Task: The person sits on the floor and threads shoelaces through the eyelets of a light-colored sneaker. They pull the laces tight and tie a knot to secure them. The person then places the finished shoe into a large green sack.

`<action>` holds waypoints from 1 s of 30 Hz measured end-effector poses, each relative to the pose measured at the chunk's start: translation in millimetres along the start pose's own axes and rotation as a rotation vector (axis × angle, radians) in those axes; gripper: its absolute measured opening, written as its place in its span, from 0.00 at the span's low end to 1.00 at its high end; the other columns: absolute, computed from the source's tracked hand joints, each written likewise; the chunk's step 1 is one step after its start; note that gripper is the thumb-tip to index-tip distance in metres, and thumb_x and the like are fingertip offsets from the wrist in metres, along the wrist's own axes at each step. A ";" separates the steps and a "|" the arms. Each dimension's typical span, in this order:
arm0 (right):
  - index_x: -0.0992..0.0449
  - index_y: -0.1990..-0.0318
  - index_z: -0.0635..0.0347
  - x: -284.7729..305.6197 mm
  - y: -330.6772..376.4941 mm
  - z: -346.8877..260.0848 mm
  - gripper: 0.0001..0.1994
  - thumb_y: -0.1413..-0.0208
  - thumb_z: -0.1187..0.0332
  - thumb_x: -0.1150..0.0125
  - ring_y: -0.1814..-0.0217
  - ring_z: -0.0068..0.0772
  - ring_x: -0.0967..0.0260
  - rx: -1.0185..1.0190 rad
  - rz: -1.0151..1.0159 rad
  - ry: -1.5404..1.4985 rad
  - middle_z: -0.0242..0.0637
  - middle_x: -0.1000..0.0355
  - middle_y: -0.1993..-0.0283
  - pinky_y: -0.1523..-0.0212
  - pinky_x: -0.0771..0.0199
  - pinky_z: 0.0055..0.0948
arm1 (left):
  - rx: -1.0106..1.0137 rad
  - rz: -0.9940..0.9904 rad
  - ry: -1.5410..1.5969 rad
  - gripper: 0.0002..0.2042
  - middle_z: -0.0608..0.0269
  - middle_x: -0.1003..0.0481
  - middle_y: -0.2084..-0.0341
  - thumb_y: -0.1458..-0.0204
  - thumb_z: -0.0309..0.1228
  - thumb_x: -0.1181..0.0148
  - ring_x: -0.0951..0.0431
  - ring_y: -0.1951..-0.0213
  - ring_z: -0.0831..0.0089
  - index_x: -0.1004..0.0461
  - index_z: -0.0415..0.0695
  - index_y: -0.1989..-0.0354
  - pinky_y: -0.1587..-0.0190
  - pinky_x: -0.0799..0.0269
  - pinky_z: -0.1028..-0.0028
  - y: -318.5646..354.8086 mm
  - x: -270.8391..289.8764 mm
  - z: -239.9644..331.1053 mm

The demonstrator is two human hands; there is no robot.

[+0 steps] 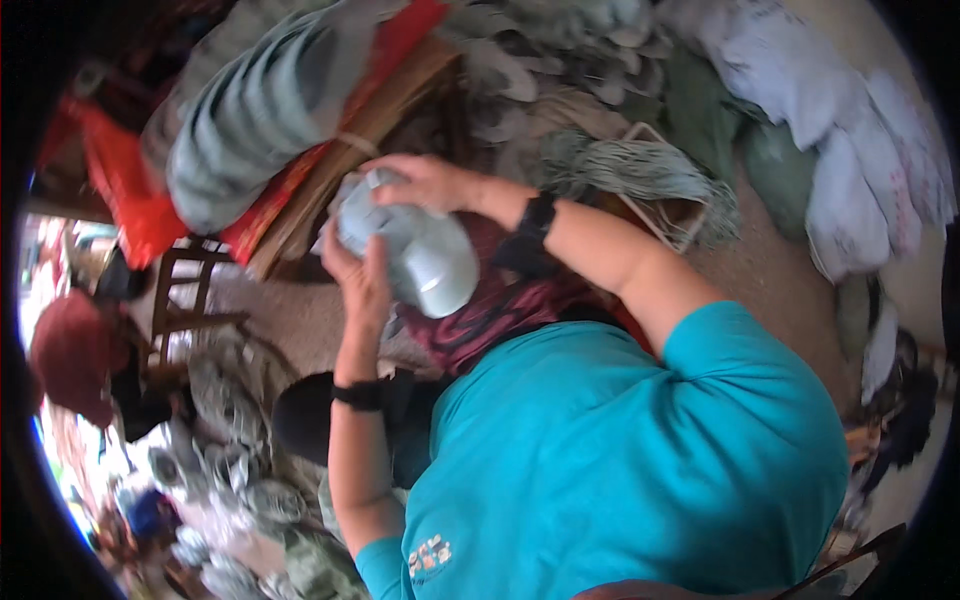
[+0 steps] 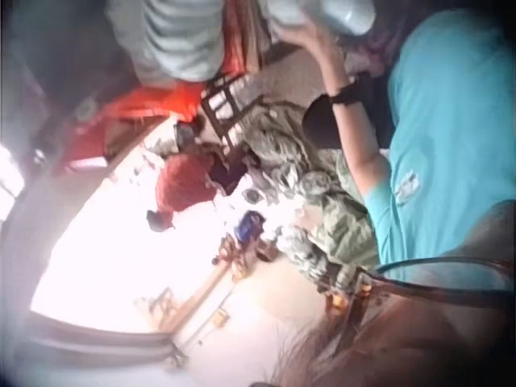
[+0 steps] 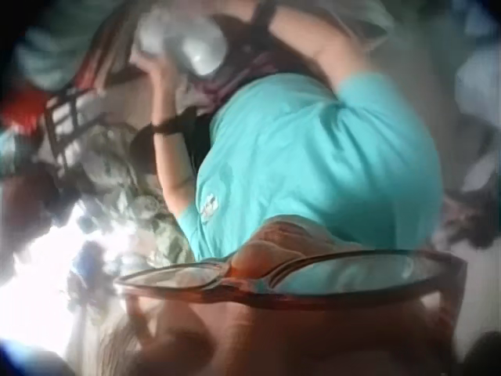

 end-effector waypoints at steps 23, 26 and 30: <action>0.18 0.59 0.50 301.5 240.4 214.2 0.10 0.49 0.64 0.38 0.50 0.51 0.33 -0.805 0.637 1.378 0.40 0.27 0.56 0.49 0.31 0.44 | 0.563 0.161 0.391 0.19 0.62 0.29 0.50 0.33 0.43 0.55 0.30 0.49 0.73 0.34 0.41 0.43 0.44 0.35 0.71 -0.5 17.1 -20.1; 0.17 0.63 0.50 298.5 235.3 195.1 0.10 0.48 0.60 0.43 0.49 0.47 0.31 -0.748 0.670 1.442 0.40 0.25 0.59 0.52 0.32 0.47 | 0.605 0.177 0.383 0.19 0.63 0.29 0.52 0.34 0.42 0.52 0.29 0.51 0.76 0.33 0.40 0.44 0.45 0.35 0.73 5.1 22.6 -12.2; 0.18 0.62 0.52 297.0 222.1 193.5 0.12 0.46 0.60 0.44 0.49 0.50 0.28 -0.792 0.492 1.319 0.44 0.23 0.57 0.51 0.30 0.49 | 0.375 0.137 0.054 0.15 0.63 0.28 0.54 0.35 0.34 0.47 0.29 0.53 0.78 0.31 0.37 0.46 0.48 0.33 0.76 0.6 46.9 9.9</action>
Point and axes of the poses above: each hand's wrist, its own y-axis away from the middle knuckle, its own x-axis out of the back of the hand, z = x × y, the point moved 10 cm from there along -y, towards the middle knuckle
